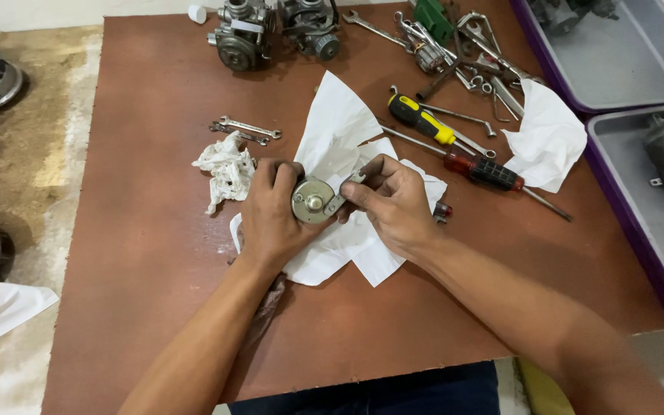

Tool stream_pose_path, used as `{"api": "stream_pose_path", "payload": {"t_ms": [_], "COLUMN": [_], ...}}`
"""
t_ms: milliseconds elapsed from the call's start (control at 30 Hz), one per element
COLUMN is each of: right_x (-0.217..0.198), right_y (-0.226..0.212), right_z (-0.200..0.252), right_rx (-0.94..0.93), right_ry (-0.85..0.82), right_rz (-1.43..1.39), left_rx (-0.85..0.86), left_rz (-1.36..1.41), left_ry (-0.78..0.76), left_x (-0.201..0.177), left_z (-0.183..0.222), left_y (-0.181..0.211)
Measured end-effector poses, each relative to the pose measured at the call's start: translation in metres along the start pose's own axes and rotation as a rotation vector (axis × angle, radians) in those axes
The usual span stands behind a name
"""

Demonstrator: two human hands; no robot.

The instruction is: Repairing and cleaning a motorcycle starter motor and carburetors on a workshop workbench.

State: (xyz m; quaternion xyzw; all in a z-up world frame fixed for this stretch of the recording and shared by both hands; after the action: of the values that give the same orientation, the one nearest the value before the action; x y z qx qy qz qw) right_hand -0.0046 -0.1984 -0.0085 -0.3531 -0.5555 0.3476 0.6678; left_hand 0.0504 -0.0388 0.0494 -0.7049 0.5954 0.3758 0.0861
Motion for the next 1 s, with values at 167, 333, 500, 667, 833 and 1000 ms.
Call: {"api": "stream_pose_path", "payload": {"t_ms": [167,333,500,667,833,1000], "right_x": [0.006,0.003,-0.007,0.011,0.014,0.020], "right_y": [-0.015,-0.022,-0.005,-0.011,-0.006,-0.003], "right_z": [0.009,0.014,0.012,0.018,0.018,0.018], "right_rx": [-0.074,-0.081,0.107,0.093,0.176,0.200], "right_ry": [-0.077,-0.064,-0.060,-0.022,0.013,-0.024], "right_rz": [0.016,0.206,0.608,0.629,0.505,0.400], "left_rx": [-0.012,-0.028,-0.053,-0.060,-0.046,-0.054], "left_rz": [-0.007,-0.010,0.024,0.019,0.015,0.019], "left_ry": [-0.021,-0.058,-0.009,-0.012,-0.007,-0.003], "left_x": [0.003,0.007,0.002,0.003,0.002,0.002], "left_z": [0.002,0.004,0.004,0.004,0.006,0.004], "left_y": [-0.003,-0.007,-0.009,-0.010,-0.010,-0.009]}}
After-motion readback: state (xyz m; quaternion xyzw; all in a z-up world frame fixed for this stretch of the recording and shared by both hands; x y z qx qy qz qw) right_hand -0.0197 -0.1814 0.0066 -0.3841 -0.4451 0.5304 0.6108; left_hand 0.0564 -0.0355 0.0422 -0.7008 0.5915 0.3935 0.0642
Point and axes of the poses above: each hand's wrist, its own z-axis away from the middle knuckle, its own x-axis out of the palm, y = z × x, the point moved 8 cm from there along -z, towards the middle knuckle, and after that the axes turned 14 degrees about x, right-handed, at the moved point
